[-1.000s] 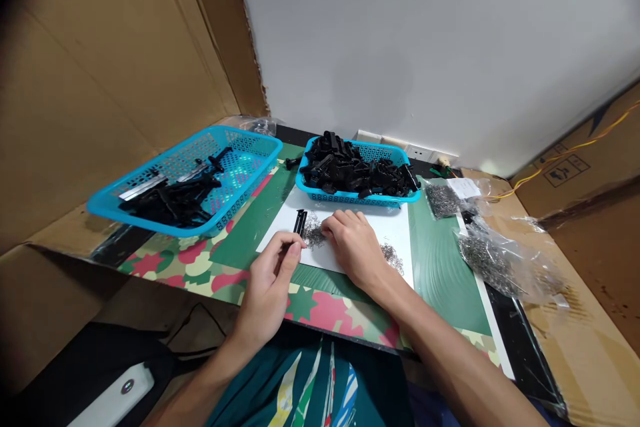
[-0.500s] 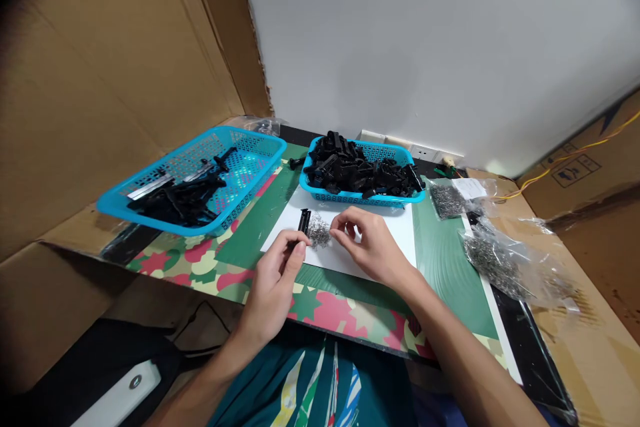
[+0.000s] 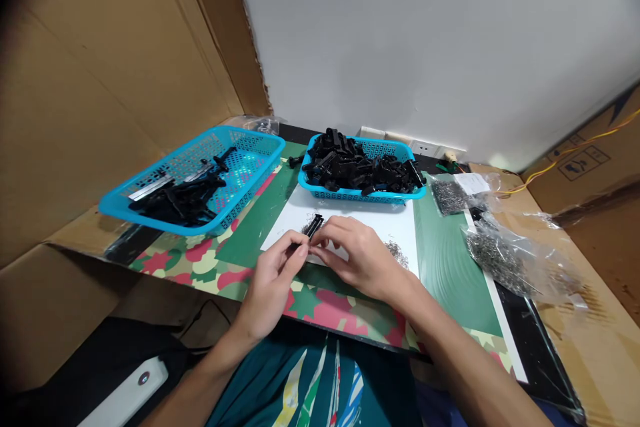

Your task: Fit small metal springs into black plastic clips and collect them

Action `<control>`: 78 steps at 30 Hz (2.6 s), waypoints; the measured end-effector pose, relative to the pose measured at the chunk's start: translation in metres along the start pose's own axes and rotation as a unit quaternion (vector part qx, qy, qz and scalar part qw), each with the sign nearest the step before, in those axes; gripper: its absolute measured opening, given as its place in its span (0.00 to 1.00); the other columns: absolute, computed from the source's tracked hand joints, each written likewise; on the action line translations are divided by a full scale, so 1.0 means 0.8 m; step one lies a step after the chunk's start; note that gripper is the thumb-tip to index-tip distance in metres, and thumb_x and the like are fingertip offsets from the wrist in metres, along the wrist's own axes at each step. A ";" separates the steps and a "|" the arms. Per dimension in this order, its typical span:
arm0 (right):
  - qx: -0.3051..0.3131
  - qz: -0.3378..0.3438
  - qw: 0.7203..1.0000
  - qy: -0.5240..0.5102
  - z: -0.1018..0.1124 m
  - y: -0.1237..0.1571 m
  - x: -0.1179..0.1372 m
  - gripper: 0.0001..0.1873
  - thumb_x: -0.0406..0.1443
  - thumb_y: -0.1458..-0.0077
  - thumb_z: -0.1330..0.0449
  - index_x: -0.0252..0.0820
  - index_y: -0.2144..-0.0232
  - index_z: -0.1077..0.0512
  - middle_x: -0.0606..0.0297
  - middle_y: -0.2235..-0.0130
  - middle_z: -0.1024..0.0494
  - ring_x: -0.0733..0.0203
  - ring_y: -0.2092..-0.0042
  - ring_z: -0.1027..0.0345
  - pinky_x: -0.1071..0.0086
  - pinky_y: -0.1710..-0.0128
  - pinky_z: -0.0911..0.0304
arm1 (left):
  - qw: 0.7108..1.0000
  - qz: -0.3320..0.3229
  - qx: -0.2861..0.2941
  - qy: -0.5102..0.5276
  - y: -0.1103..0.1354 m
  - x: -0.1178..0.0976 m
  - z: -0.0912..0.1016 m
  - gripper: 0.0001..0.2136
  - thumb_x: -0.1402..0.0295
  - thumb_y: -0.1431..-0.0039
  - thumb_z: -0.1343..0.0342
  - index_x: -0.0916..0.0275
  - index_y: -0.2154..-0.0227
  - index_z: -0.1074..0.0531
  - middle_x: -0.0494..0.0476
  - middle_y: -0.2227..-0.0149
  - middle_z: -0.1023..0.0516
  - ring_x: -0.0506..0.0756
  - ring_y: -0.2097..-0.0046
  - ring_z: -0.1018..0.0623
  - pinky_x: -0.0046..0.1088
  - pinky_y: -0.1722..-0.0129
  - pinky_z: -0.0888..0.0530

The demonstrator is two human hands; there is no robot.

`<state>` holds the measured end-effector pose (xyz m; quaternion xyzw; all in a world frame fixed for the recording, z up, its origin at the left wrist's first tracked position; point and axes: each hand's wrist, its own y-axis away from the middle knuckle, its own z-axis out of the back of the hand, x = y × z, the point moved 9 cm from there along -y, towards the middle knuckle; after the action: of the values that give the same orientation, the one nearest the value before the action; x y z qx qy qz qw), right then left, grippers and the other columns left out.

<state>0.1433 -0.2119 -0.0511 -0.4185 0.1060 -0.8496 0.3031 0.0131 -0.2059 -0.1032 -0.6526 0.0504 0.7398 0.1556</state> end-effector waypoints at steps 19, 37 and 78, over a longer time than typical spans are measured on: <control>-0.149 0.144 0.977 0.052 0.016 0.017 0.046 0.05 0.28 0.34 0.40 0.39 0.60 0.24 0.59 0.66 0.20 0.62 0.67 0.27 0.69 0.70 0.32 | 0.992 -0.035 -0.076 0.098 0.023 0.009 0.010 0.26 0.58 0.24 0.50 0.48 0.28 0.47 0.61 0.35 0.29 0.60 0.40 0.23 0.36 0.43 0.24; -0.093 0.166 0.979 0.076 0.003 0.026 0.045 0.06 0.30 0.32 0.40 0.39 0.57 0.22 0.60 0.65 0.21 0.63 0.68 0.30 0.69 0.70 0.37 | 0.987 -0.124 -0.028 -0.096 0.029 -0.008 0.001 0.24 0.64 0.22 0.55 0.52 0.26 0.41 0.55 0.26 0.37 0.60 0.26 0.37 0.36 0.27 0.37; -0.040 0.013 0.986 0.163 0.043 0.017 -0.034 0.07 0.37 0.30 0.38 0.41 0.59 0.21 0.57 0.59 0.20 0.55 0.58 0.34 0.61 0.59 0.37 | 0.970 -0.089 -0.087 -0.207 0.014 -0.019 0.014 0.04 0.68 0.32 0.40 0.59 0.57 0.25 0.49 0.69 0.27 0.52 0.67 0.26 0.27 0.63 0.28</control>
<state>0.1886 -0.2034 -0.0530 -0.2846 0.1937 -0.8975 0.2757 0.0006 -0.2156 -0.0881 -0.4984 -0.1059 0.8434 0.1706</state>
